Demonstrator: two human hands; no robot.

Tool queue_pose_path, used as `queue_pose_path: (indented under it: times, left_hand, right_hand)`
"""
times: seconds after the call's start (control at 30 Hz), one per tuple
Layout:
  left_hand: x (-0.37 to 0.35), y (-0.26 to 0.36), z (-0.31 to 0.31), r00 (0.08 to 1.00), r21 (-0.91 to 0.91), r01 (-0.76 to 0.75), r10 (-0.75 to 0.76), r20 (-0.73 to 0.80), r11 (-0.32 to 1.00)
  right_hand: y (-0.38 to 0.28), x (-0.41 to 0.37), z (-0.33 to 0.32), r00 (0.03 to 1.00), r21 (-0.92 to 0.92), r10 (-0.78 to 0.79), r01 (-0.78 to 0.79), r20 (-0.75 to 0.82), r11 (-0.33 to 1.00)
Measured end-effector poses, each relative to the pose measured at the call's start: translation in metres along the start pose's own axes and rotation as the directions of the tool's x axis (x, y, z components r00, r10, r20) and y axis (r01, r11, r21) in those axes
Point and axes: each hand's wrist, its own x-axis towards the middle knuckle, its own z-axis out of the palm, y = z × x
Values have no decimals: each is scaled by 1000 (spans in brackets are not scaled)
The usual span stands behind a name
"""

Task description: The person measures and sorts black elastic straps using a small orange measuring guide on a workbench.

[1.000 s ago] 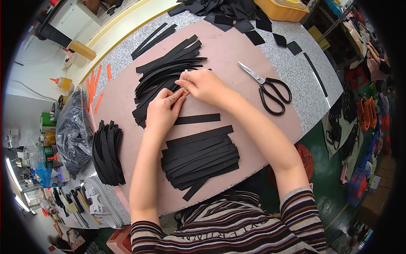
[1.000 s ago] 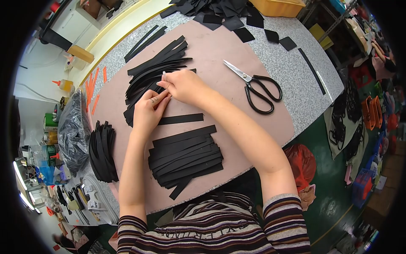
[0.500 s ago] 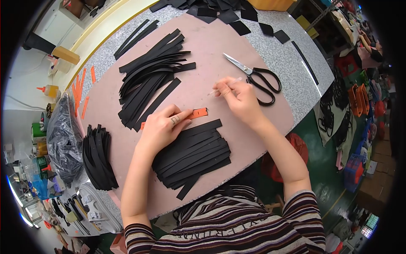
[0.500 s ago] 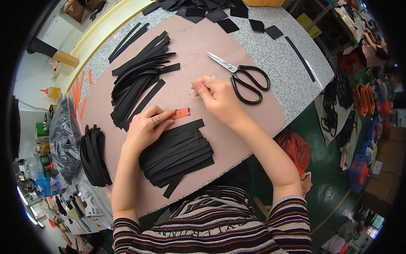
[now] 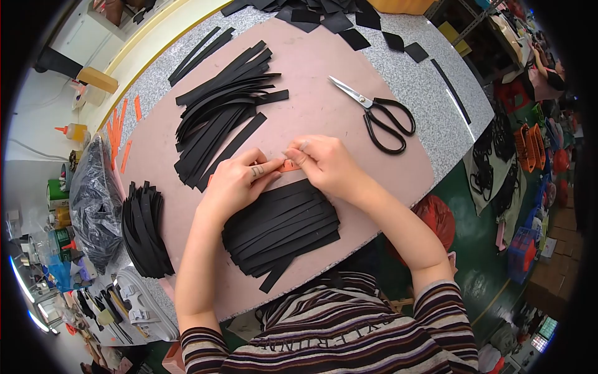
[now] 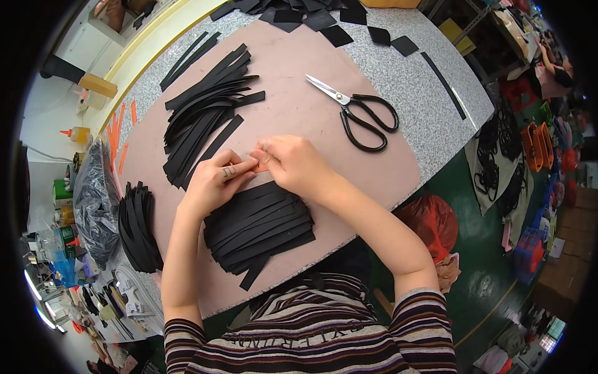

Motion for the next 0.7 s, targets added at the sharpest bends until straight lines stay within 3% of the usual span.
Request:
queue_pose_path:
  times: [0.13,0.23,0.27,0.33,0.37,0.47,0.57,0.63,0.67,0.7]
  left_hand:
    - [-2,-4,2,1000,0,3,-3,7,1000]
    - [-7,1,-3,994,-53,56,-61,-92,997]
    - [-8,2,-7,987,-77,76,-86,-135,994]
    - [-13,-9,-19,911,-60,87,-104,-399,994]
    - [-17,-14,-25,848,-54,95,-109,-519,994]
    - [-31,-15,-48,826,-31,212,-196,-528,977]
    - [-56,-20,-61,788,-19,290,-250,-563,957]
    - [-74,-24,-71,760,69,288,-184,-623,955]
    - [-85,-30,-74,744,57,304,-200,-637,951]
    - [-93,-34,-75,727,43,321,-217,-651,946]
  right_hand:
    - [2,6,7,997,8,-71,71,-10,997]
    - [-10,7,-7,994,-31,11,-7,109,999]
    - [-10,6,-3,996,-47,-81,83,48,995]
    - [-5,8,13,962,-95,-261,253,-81,963]
    - [-4,12,21,923,-223,-384,374,0,900]
    - [0,24,47,755,-489,-599,642,267,591]
    - [-1,25,40,713,-369,-538,697,450,615]
    - [-12,6,34,620,-261,-658,781,427,567]
    - [-20,-5,29,607,-169,-595,761,527,627]
    - [-18,-12,32,658,-113,-588,706,470,699]
